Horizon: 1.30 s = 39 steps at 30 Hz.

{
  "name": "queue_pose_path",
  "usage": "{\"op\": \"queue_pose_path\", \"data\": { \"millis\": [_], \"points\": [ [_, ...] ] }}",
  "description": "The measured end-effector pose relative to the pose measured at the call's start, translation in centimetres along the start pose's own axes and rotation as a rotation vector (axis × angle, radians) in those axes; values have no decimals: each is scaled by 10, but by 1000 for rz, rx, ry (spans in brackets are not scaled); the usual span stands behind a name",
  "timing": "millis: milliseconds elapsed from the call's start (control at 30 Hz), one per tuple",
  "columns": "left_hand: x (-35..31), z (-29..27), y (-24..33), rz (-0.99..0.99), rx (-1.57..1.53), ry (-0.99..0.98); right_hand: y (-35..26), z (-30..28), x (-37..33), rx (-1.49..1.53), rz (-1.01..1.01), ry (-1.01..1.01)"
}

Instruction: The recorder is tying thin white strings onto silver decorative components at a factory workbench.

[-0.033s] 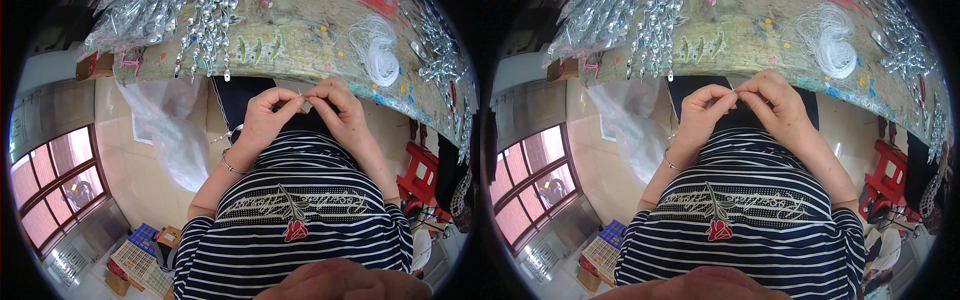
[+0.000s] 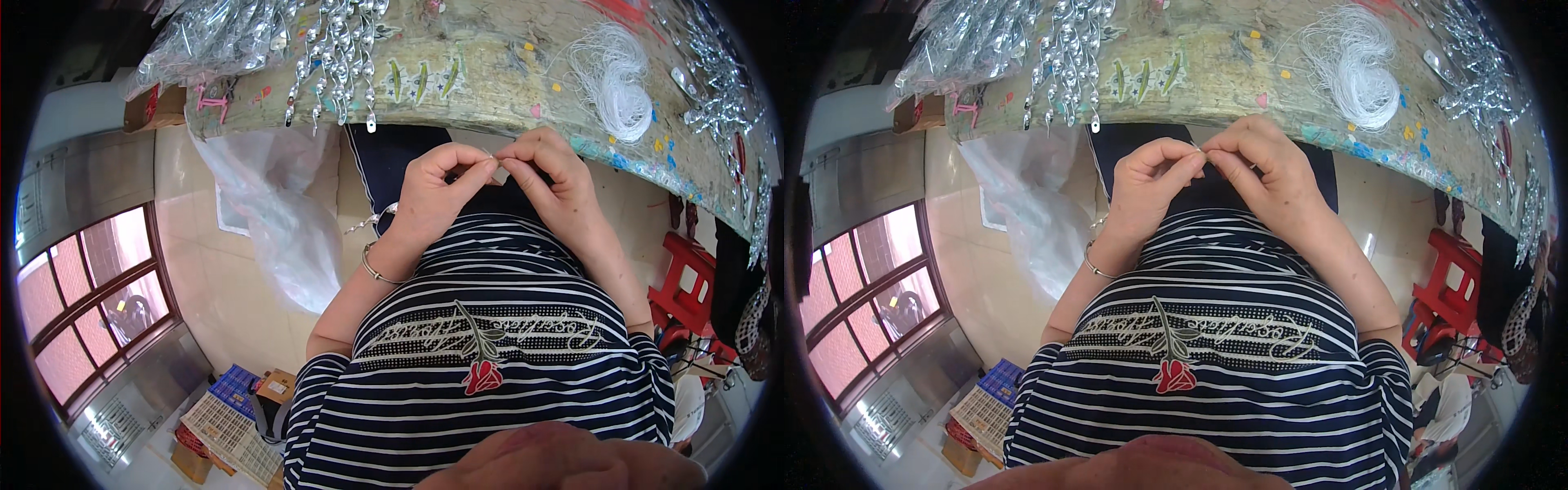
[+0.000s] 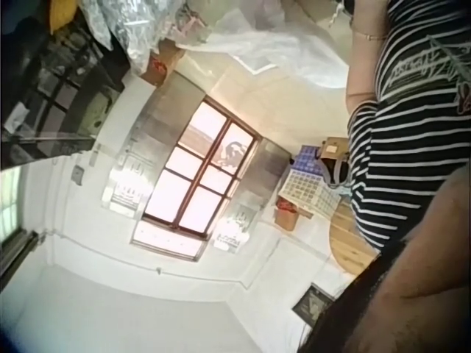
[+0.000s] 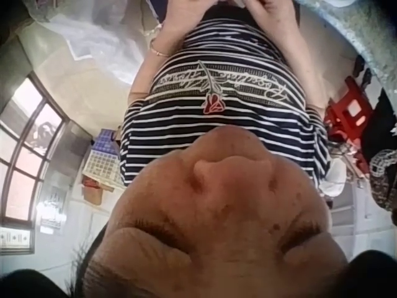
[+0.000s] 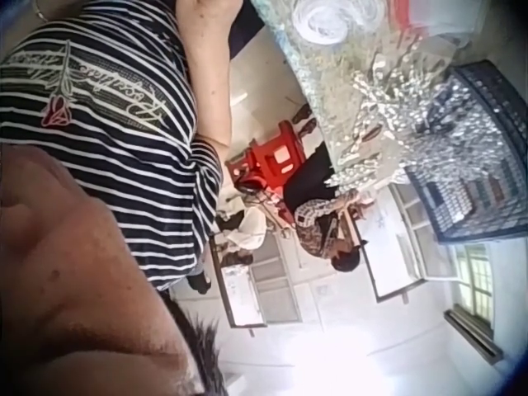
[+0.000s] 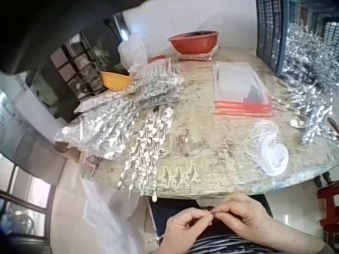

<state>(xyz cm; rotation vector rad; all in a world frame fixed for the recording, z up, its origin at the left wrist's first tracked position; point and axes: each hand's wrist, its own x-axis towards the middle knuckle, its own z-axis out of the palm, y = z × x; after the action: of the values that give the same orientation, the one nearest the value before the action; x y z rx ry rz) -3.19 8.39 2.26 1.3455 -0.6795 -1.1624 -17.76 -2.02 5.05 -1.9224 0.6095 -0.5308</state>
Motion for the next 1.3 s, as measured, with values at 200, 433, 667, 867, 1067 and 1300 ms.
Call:
{"op": "queue_pose_path", "data": {
  "millis": [200,433,667,867,1067,1300],
  "points": [
    [-1,-2,-6,79,72,-26,3,3,0,-92,-64,25],
    [1,-1,-6,211,256,-28,3,1,3,-184,-91,30],
    [5,-1,-13,391,506,24,6,5,5,-323,-135,23],
    [2,1,0,-50,14,34,7,5,4,-45,20,27],
    [1,-3,0,-110,-58,2,18,6,3,391,290,-61],
    [0,-2,-3,-84,-51,5,23,6,-1,444,359,-119]
  ]
}}
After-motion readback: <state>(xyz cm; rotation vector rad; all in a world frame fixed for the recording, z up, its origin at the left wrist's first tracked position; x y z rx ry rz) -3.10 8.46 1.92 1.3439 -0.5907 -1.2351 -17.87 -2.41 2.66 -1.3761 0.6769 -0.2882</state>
